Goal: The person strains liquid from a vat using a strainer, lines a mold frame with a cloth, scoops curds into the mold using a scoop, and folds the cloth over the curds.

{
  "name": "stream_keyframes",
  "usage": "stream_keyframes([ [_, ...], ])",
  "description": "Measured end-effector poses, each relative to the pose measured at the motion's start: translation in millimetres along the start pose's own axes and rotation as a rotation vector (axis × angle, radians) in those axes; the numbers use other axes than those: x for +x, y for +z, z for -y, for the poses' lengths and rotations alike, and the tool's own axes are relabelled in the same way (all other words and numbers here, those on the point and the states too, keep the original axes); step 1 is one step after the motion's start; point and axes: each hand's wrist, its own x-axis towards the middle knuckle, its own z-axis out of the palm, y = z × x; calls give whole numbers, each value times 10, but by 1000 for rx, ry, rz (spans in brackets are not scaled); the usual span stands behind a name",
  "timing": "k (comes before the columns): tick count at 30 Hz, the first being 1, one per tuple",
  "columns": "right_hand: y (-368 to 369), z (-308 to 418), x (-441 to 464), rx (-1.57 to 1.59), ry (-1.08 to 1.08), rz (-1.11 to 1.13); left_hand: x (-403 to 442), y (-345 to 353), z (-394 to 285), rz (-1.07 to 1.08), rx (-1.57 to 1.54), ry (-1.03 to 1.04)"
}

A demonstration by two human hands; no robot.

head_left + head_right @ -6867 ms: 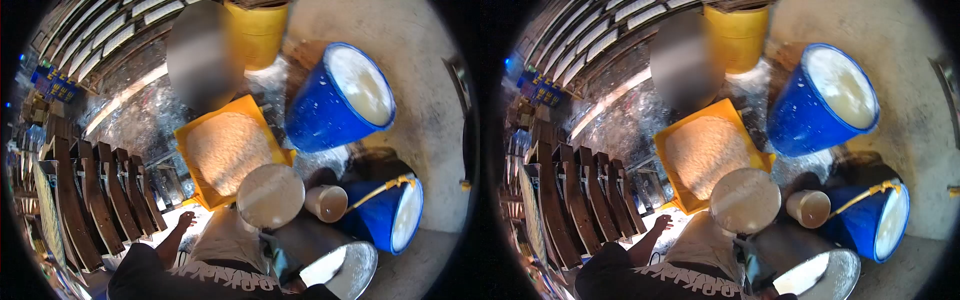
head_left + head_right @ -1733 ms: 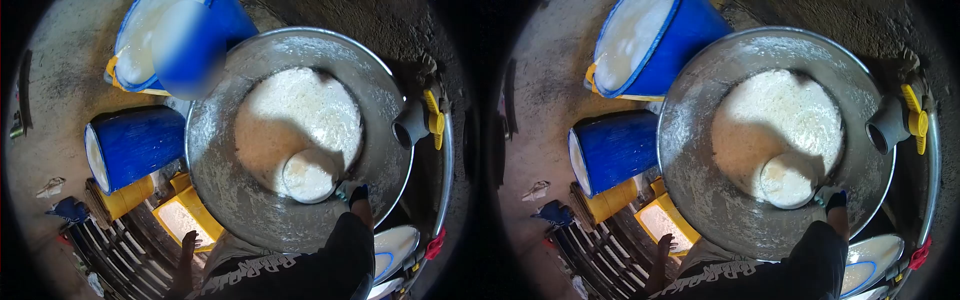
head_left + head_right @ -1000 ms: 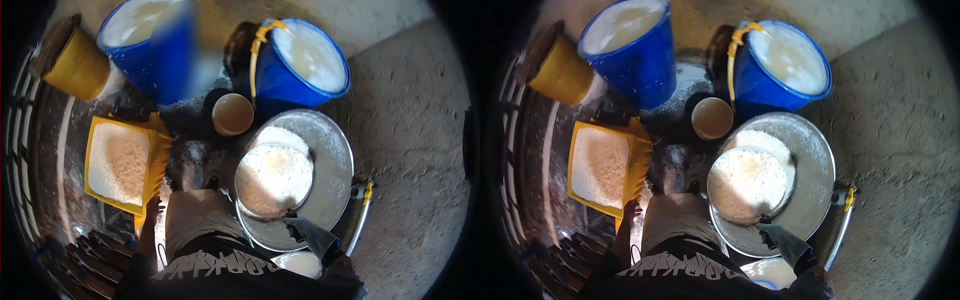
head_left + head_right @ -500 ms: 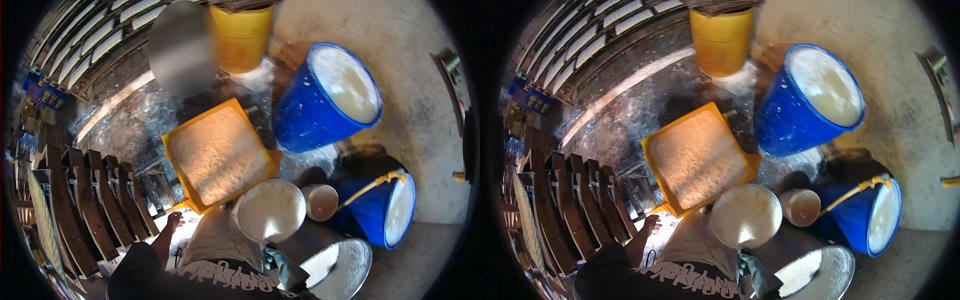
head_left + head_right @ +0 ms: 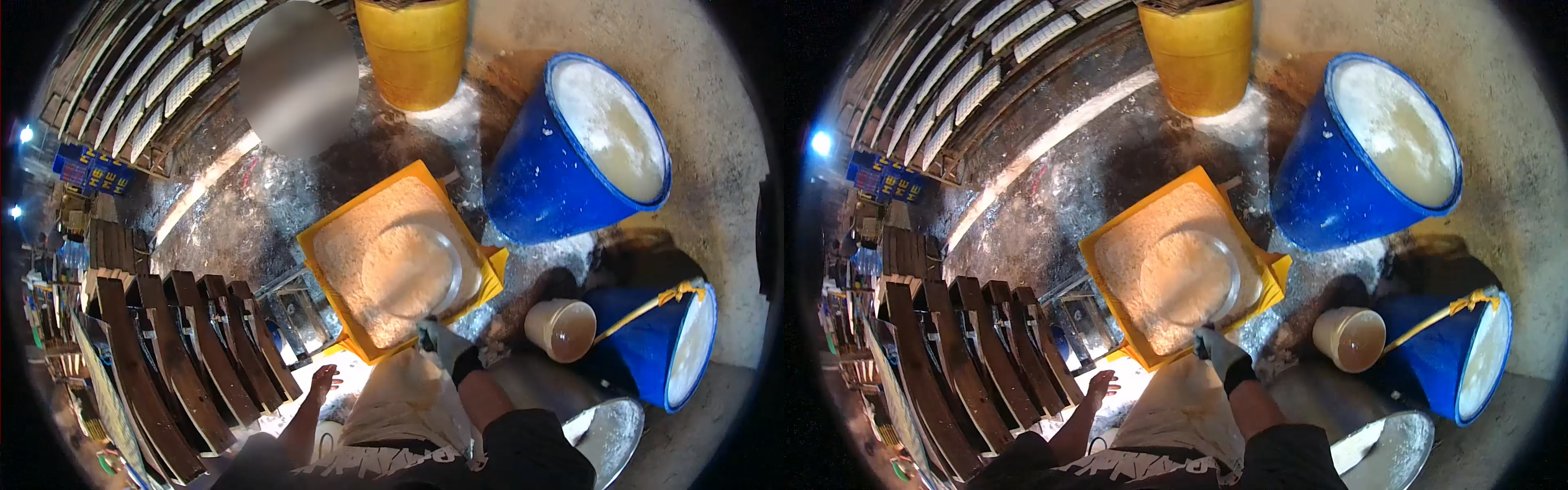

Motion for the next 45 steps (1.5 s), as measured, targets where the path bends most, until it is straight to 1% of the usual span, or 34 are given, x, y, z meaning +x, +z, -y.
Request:
stream_keyframes([
  [1,-26,39,55,-109,-44,-103,-7,3,57,5,5,9],
  [3,-146,231,144,-589,-258,-486,6,11,115,8,38,-30],
  [4,-241,323,150,-576,-257,-491,5,14,147,5,59,-65],
  [7,-682,632,-2,-470,-622,-1232,58,8,161,42,91,-66],
  [8,-787,824,-349,-395,-606,-1289,124,10,152,50,122,-72],
  [10,-1090,881,-1166,-264,-573,-1396,167,99,29,77,186,-17],
  [11,-1327,772,-1496,-131,-703,-1395,181,167,-68,105,215,14],
  [12,-1628,608,-1819,5,-836,-1405,357,115,-93,270,63,-21],
  [13,-2078,226,-1905,176,-952,-1371,248,339,-263,197,276,36],
  [14,-2331,-136,-2254,283,-1007,-1368,237,474,-312,202,292,101],
  [15,-2453,-461,-2672,386,-1063,-1371,373,600,-334,223,321,101],
  [16,-2571,-823,-3120,499,-958,-1312,487,654,-447,368,270,59],
  [17,-2607,-1162,-3529,693,-923,-1225,541,831,-560,500,217,1],
  [19,-2838,-1990,-4056,914,-673,-1229,95,1449,-697,299,625,186],
  [21,-3214,-2977,-4181,1092,-557,-1271,-262,2043,-730,329,734,218],
  [22,-3436,-3500,-4122,1194,-428,-1314,-392,2288,-686,372,790,252],
  [23,-3617,-3969,-4120,1278,-357,-1335,-550,2563,-658,405,844,283],
  [24,-3717,-4322,-4127,1369,-325,-1457,-713,2833,-620,409,915,269],
  [25,-3930,-4905,-3889,1329,-303,-1616,-814,3007,-572,492,916,271],
  [26,-4311,-5864,-3318,1325,-198,-1703,-943,3206,-537,556,875,202],
  [27,-4345,-6064,-3408,914,360,-1915,-1060,3372,-507,617,831,130],
  [28,-4281,-6010,-3603,932,260,-1971,-1230,3521,-378,568,1018,276],
  [29,-4355,-6188,-3551,953,270,-1945,-1395,3616,-314,550,1041,287],
  [30,-4439,-6491,-3439,1107,138,-1839,-1548,3734,-258,603,1070,280],
  [31,-4520,-6535,-3460,1254,5,-1724,-1704,3861,-193,655,1098,273],
  [32,-4527,-6572,-3458,1241,-158,-1783,-1851,3981,-126,588,1179,281],
  [33,-4618,-6722,-3238,1263,-149,-1755,-1948,4076,-64,518,1245,297],
  [35,-4653,-7089,-2624,1047,126,-1834,-2164,4230,6,467,1261,295],
  [36,-4612,-6907,-2779,914,269,-1713,-2234,4257,5,504,1210,280],
  [37,-4648,-6885,-2724,931,276,-1684,-2190,4264,-21,484,1229,266],
  [39,-4688,-6984,-2461,505,455,-1283,-2306,4379,1,395,1297,277],
  [41,-4645,-7048,-2301,390,414,-1018,-2375,4479,-18,354,1344,286],
  [43,-4617,-7058,-2236,434,317,-845,-2438,4544,-11,266,1430,366],
  [45,-4575,-7036,-2252,524,207,-713,-2535,4546,-18,258,1447,375],
])
